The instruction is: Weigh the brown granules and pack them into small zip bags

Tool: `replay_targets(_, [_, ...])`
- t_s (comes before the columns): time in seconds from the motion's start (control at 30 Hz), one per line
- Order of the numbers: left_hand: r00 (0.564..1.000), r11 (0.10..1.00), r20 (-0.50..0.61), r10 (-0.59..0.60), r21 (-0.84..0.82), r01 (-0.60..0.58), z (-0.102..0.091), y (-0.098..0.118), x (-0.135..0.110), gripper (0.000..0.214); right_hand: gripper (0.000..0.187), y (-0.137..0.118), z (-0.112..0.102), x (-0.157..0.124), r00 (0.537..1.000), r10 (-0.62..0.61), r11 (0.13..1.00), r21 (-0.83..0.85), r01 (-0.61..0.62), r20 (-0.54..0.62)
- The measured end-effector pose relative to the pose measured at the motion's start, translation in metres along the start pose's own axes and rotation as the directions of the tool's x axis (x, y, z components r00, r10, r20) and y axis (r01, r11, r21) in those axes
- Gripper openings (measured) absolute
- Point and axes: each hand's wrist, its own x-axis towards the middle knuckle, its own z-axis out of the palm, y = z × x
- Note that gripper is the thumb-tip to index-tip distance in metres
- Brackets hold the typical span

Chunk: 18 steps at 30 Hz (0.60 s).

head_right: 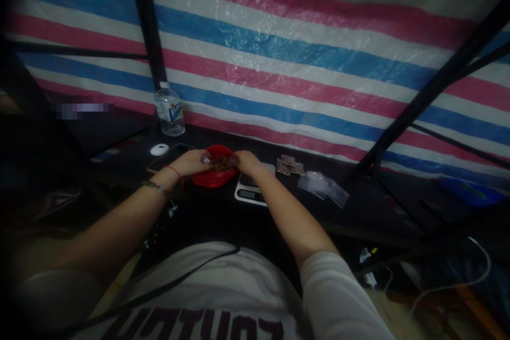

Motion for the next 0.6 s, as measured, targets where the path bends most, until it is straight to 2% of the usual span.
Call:
replay_targets(0.1, [0.995, 1.0, 0.096, 0.02, 0.019, -0.022, 0.002, -0.003, 0.003, 0.026, 0.028, -0.002, 0.004, 0.007, 0.998, -0.03, 0.999, -0.022, 0.031, 0.057])
replay_targets(0.17, [0.993, 1.0, 0.118, 0.029, 0.006, -0.03, 0.006, -0.005, 0.005, 0.025, 0.027, -0.002, 0.006, 0.011, 0.996, -0.034, 0.999, -0.039, 0.037, 0.083])
replay_targets(0.27, [0.997, 0.999, 0.069, 0.026, -0.022, -0.024, 0.012, -0.009, 0.01, 0.022, 0.029, -0.002, 0.011, 0.017, 0.995, -0.015, 1.0, -0.015, 0.016, 0.094])
replay_targets(0.4, [0.998, 0.999, 0.052, 0.043, -0.026, -0.042, 0.018, -0.014, 0.015, 0.022, 0.038, -0.005, 0.018, 0.024, 0.99, -0.02, 0.994, 0.108, 0.005, 0.138])
replay_targets(0.6, [1.0, 0.997, 0.005, 0.029, -0.07, -0.029, 0.023, -0.02, 0.018, 0.024, 0.032, -0.007, 0.024, 0.031, 0.977, -0.061, 0.983, 0.184, 0.023, 0.205])
